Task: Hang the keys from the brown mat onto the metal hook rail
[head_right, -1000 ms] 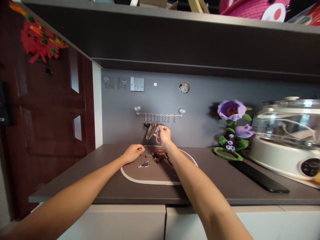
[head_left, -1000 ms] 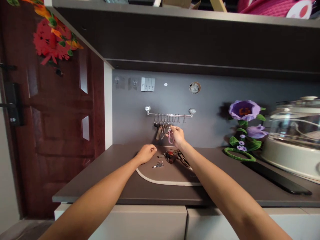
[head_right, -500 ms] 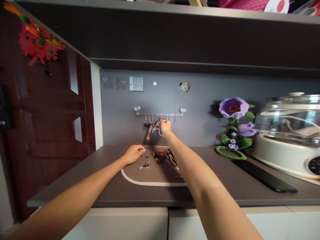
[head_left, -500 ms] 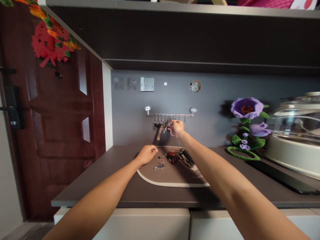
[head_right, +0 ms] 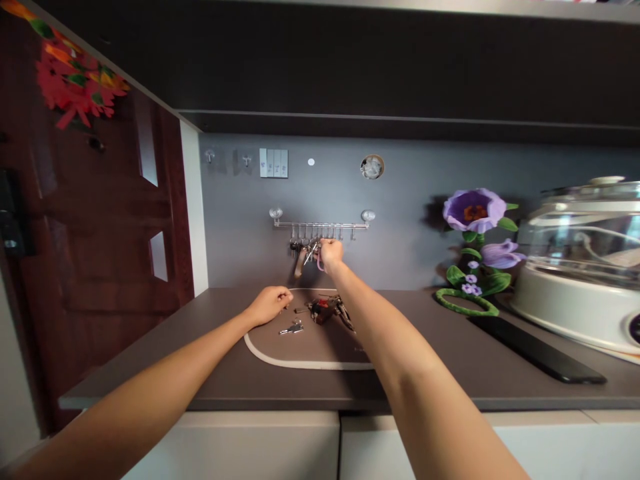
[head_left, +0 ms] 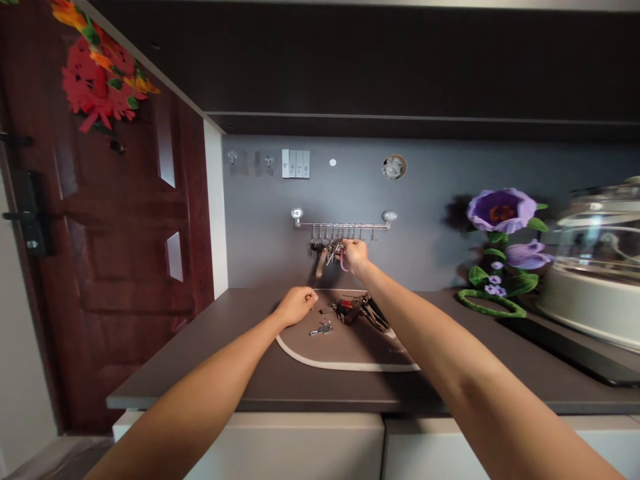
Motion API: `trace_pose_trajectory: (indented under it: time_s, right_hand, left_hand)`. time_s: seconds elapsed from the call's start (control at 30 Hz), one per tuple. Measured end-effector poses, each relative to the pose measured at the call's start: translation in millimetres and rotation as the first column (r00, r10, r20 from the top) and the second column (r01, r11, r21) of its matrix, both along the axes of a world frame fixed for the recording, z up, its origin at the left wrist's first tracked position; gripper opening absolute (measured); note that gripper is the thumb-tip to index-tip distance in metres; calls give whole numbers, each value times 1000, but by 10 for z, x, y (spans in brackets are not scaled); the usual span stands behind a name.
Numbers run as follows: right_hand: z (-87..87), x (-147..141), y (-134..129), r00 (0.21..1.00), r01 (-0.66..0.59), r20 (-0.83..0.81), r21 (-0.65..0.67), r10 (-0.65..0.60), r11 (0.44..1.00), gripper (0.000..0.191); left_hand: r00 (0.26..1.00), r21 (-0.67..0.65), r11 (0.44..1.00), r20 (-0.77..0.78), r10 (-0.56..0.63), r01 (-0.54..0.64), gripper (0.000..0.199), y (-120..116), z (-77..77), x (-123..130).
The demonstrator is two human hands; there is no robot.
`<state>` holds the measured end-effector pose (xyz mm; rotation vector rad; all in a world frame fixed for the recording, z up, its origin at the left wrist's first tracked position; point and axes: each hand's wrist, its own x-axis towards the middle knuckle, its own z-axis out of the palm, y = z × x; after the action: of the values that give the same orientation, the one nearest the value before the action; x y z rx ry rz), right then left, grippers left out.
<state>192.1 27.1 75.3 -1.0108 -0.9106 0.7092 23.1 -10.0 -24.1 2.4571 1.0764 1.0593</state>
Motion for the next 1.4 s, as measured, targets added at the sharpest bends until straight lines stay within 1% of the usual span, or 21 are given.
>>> trace_pose_trajectory:
  time_s: [0.1,0.33,0.57,0.7,0.8,0.93,1.07,1.17,1.3,1.4]
  right_hand:
    - [-52,3,5,1000,-12,16,-3,12,1000,11]
    - [-124,33,6,999,-50,-8,-22,50,998,11]
    - [-182,92,8,997,-53,45,-57,55,997,10]
    - [-217,119,-69,990,-105,93,-55,110,993,13]
    - [-246,124,-171,984,-143,92,-74,149,987,13]
    - [-307,129,-293,983,-149,91,-108,159,983,10]
    - [-401,144,-368,987,-131,79,-118,141,984,10]
    - [-478,141,-432,989,-127,59,-111,134,986,12]
    - [-574,122,-551,992,-101,63,-126,109,987,15]
    - [-653,122,-629,986,-87,129,-123,103,989,18]
  left_hand:
    - [1000,14,1000,-4,0,0,24,-1,3,-8]
    - [1000,10,1000,-6,-8,8,24,-3,10,-19]
    - [999,-11,1000,-14,-29,28,25,-32,31,-34]
    - [999,-32,999,-20,-43,42,25,-46,43,-39]
    - [999,-53,997,-18,-49,48,24,-37,38,-45]
    - [998,-67,996,-1,-65,65,24,-43,29,-51]
    - [993,-117,986,44,-112,116,28,-101,53,-48]
    - [985,-154,973,44,-169,174,29,-144,84,-48]
    - [962,-231,934,66,-265,273,31,-154,98,-62]
    - [947,-285,904,69,-312,319,32,-155,98,-82]
